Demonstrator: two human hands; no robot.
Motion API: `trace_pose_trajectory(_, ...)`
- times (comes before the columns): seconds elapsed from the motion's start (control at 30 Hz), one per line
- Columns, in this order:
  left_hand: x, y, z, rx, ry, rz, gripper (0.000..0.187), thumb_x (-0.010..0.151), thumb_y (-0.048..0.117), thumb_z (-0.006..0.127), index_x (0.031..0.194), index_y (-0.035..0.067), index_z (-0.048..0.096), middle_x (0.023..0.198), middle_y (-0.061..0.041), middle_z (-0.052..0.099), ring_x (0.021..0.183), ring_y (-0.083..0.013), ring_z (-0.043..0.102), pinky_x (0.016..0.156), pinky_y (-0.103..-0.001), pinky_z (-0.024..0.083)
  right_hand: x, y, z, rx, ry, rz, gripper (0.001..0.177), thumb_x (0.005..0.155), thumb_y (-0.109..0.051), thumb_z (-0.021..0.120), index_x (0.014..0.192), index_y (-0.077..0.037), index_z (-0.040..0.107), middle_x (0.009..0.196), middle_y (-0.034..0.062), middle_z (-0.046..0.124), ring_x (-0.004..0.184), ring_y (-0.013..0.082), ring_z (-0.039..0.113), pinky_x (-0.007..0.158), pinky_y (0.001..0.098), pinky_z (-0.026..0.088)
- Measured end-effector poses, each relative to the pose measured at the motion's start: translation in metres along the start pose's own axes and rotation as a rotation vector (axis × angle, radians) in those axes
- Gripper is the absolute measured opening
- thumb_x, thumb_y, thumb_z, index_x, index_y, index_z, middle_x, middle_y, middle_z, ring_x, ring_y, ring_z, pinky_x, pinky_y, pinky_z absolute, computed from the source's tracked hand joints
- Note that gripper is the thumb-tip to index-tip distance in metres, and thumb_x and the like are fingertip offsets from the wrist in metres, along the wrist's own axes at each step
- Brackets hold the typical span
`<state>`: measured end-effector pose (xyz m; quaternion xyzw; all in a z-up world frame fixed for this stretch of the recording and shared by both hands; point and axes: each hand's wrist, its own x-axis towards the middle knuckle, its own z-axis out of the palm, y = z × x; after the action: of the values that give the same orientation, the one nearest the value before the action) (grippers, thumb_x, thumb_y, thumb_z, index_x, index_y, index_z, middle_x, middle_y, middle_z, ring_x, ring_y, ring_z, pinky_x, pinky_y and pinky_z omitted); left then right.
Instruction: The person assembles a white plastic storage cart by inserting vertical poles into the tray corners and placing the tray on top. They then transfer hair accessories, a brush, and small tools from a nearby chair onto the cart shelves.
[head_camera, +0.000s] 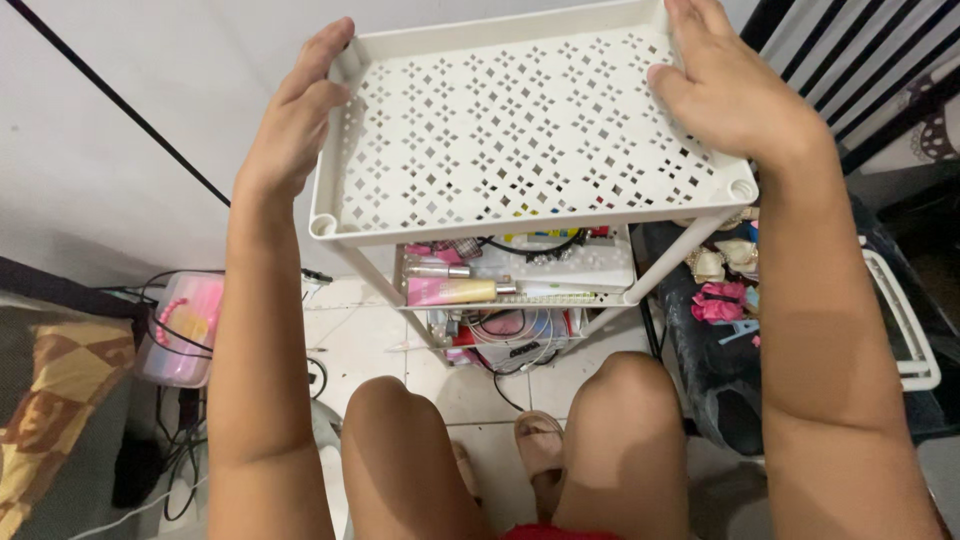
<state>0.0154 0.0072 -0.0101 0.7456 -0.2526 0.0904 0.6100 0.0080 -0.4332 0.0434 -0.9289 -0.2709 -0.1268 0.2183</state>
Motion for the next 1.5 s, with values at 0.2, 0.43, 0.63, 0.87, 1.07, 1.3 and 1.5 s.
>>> trace_pose_trajectory(0.2, 0.002, -0.011, 0.005, -0.294, 0.039, -0.047, 0.063, 0.096, 0.006, 0.048, 0.157, -0.005, 0.038, 0.165, -0.013, 0.037, 0.156, -0.0239, 0.034, 0.127, -0.031, 0.027, 0.001, 0.007, 0.001, -0.038, 0.026, -0.082, 0.059, 0.103, -0.021, 0.055, 0.151, 0.01, 0.041, 0.148, 0.036, 0.047, 0.139, 0.0487, 0.044, 0.116, 0.0496, 0.037)
trace_pose_trajectory(0.43, -0.045, -0.041, 0.016, -0.264, 0.384, -0.035, 0.061, 0.108, 0.045, 0.041, 0.155, 0.006, 0.035, 0.151, -0.015, 0.049, 0.139, -0.0253, 0.054, 0.117, -0.038, 0.043, -0.036, 0.052, 0.021, 0.82, 0.299, 0.035, 0.052, 0.112, -0.045, 0.045, 0.144, -0.005, 0.052, 0.145, 0.0157, 0.058, 0.131, 0.0278, 0.055, 0.12, 0.0432, 0.041)
trace_pose_trajectory(0.63, -0.168, -0.103, 0.079, -0.262, 0.636, -0.124, 0.068, 0.111, 0.058, 0.035, 0.146, 0.002, 0.048, 0.13, -0.014, 0.056, 0.121, -0.0239, 0.054, 0.108, -0.042, 0.047, -0.146, 0.054, 0.121, 1.026, 0.863, 0.239, 0.052, 0.116, -0.054, 0.046, 0.141, -0.008, 0.051, 0.145, 0.0137, 0.061, 0.145, 0.0246, 0.061, 0.126, 0.0458, 0.048)
trace_pose_trajectory(0.87, -0.227, -0.175, 0.142, -0.313, 0.521, -0.409, 0.062, 0.11, 0.053, 0.022, 0.134, 0.006, 0.053, 0.116, -0.012, 0.058, 0.11, -0.0191, 0.056, 0.103, -0.039, 0.046, -0.198, 0.061, 0.276, 1.293, 0.746, 0.518, 0.05, 0.113, -0.051, 0.036, 0.129, -0.007, 0.055, 0.117, 0.0033, 0.066, 0.113, 0.0167, 0.063, 0.105, 0.0347, 0.049)
trace_pose_trajectory(1.07, -0.23, -0.187, 0.152, -0.326, 0.593, -0.393, 0.045, 0.103, 0.029, 0.025, 0.078, 0.005, 0.054, 0.067, -0.008, 0.056, 0.065, -0.0209, 0.055, 0.066, -0.037, 0.05, -0.19, 0.063, 0.297, 1.136, 0.77, 0.659, 0.043, 0.112, -0.046, 0.028, 0.119, -0.011, 0.052, 0.087, 0.0012, 0.058, 0.066, 0.0118, 0.056, 0.051, 0.0273, 0.045)
trace_pose_trajectory(1.3, -0.243, -0.2, 0.149, -0.313, 0.543, -0.355, 0.043, 0.107, 0.03, 0.025, 0.087, 0.003, 0.052, 0.073, -0.008, 0.055, 0.069, -0.0201, 0.053, 0.07, -0.035, 0.049, -0.185, 0.054, 0.289, 1.166, 0.711, 0.545, 0.038, 0.114, -0.04, 0.028, 0.119, -0.009, 0.049, 0.081, 0.0008, 0.054, 0.056, 0.0089, 0.048, 0.046, 0.0241, 0.038)
trace_pose_trajectory(1.5, -0.258, -0.216, 0.147, -0.435, 0.553, -0.358, 0.042, 0.109, 0.031, 0.028, 0.09, 0.002, 0.052, 0.077, -0.008, 0.054, 0.073, -0.0204, 0.053, 0.074, -0.036, 0.05, -0.179, 0.059, 0.294, 1.099, 0.684, 0.548, 0.034, 0.113, -0.036, 0.032, 0.122, -0.009, 0.05, 0.08, 0.001, 0.054, 0.054, 0.0083, 0.047, 0.045, 0.0237, 0.036)
